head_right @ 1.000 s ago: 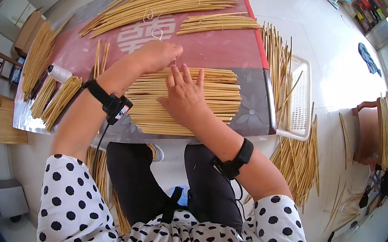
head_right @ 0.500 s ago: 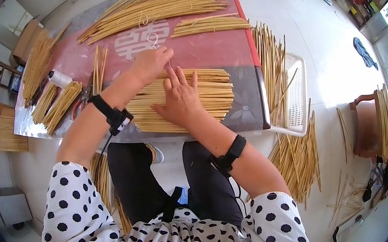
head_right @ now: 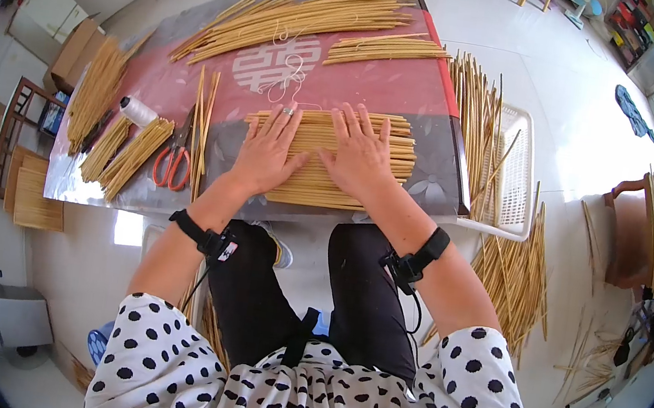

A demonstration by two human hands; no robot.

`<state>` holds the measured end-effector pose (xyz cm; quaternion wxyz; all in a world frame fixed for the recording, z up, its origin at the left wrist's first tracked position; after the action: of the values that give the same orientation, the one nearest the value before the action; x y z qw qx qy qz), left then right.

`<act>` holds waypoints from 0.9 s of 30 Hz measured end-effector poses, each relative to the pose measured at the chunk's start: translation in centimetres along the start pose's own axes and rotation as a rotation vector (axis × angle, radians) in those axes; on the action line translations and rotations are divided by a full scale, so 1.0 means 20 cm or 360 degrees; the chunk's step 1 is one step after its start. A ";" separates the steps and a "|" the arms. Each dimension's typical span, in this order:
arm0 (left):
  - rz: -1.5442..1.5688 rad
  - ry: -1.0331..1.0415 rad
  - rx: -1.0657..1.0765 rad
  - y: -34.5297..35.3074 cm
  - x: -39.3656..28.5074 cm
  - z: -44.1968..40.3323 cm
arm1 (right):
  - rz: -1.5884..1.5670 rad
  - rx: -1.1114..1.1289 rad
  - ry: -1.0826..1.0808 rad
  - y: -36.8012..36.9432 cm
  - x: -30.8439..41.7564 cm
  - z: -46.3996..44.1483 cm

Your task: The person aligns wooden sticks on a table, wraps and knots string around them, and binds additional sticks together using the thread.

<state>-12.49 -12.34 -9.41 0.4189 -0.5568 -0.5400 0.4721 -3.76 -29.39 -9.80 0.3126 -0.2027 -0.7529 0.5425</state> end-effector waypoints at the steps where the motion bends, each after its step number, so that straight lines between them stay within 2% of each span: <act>1: 0.0006 -0.0012 0.0001 0.01 0.00 0.00 | 0.0014 0.0016 0.0032 0.00 -0.01 0.01; 7: -0.0070 -0.0034 0.0097 0.04 0.00 0.01 | 0.0019 -0.0156 -0.0068 0.06 -0.04 0.04; 13: -0.0050 -0.0004 -0.0019 0.05 0.01 0.00 | 0.0062 -0.0081 -0.0052 0.03 -0.03 0.04; 15: -0.0087 -0.0064 0.0168 0.03 0.00 0.00 | 0.0069 -0.0107 -0.0049 0.04 -0.03 0.04; 18: -0.0092 -0.0084 0.0256 0.00 -0.01 -0.03 | 0.0087 -0.0112 -0.0037 0.05 -0.04 0.04; 24: 0.0005 -0.0107 0.0052 0.04 -0.12 -0.02 | 0.0093 -0.0089 -0.0035 0.07 -0.04 0.03; 27: -0.0024 -0.0122 0.0108 0.05 -0.15 -0.01 | 0.0081 -0.0036 -0.0037 0.07 -0.04 0.04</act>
<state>-12.03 -15.30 -10.12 0.4201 -0.5197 -0.5436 0.5079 -3.67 -29.99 -11.42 0.2876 -0.2188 -0.7573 0.5440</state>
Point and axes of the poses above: each hand's wrist, its own z-axis away from the middle knuckle, its own y-axis out of the palm, x = y × z, the point moved 1 cm from there along -z, towards the middle knuckle, and after that the axes turned 3 degrees about -x, right-handed, at the moved point
